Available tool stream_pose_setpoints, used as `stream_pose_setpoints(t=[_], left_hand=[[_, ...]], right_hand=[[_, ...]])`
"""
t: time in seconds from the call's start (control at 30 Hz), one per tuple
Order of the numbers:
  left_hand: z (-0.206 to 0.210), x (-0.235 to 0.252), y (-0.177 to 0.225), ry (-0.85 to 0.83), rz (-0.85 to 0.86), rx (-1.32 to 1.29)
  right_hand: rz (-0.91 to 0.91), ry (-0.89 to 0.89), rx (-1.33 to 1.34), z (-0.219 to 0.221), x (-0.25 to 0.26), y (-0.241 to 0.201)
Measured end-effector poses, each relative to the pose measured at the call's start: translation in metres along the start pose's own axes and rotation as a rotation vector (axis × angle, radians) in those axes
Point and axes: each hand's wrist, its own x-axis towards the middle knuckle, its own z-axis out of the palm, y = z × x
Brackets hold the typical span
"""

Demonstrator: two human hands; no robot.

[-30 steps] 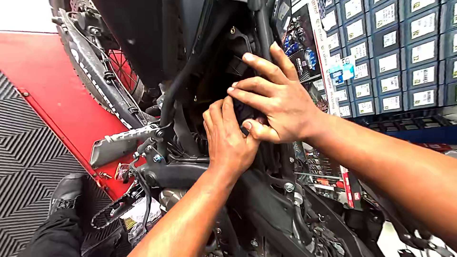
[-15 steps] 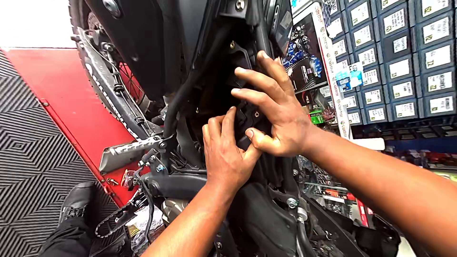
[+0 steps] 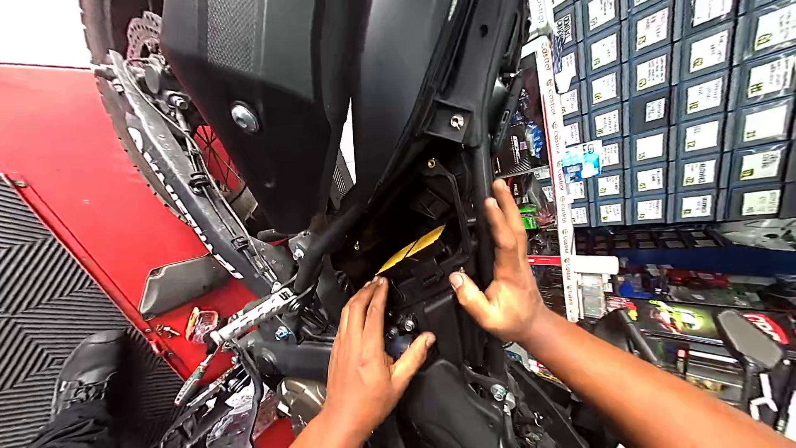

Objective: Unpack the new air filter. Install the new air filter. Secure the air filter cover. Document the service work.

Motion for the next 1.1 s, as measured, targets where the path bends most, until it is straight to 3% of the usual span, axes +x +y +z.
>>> stream_pose_setpoints(t=[0.3,0.57,0.83,1.1], left_hand=[[-0.026,0.03,-0.012,-0.113,0.048,0.035],[-0.025,0.038,-0.021,-0.114,0.09,-0.026],[-0.036,0.052,-0.007,-0.246,0.052,-0.09],[-0.028,0.054,0.001,-0.191,-0.009,-0.178]], right_hand=[[0.052,-0.045,-0.015,0.0,0.0,-0.002],[0.052,-0.059,-0.049,0.0,0.0,-0.003],[0.086,-0.04,-0.052,0.0,-0.002,-0.002],[0.102,-0.047,-0.065,-0.001,-0.005,-0.003]])
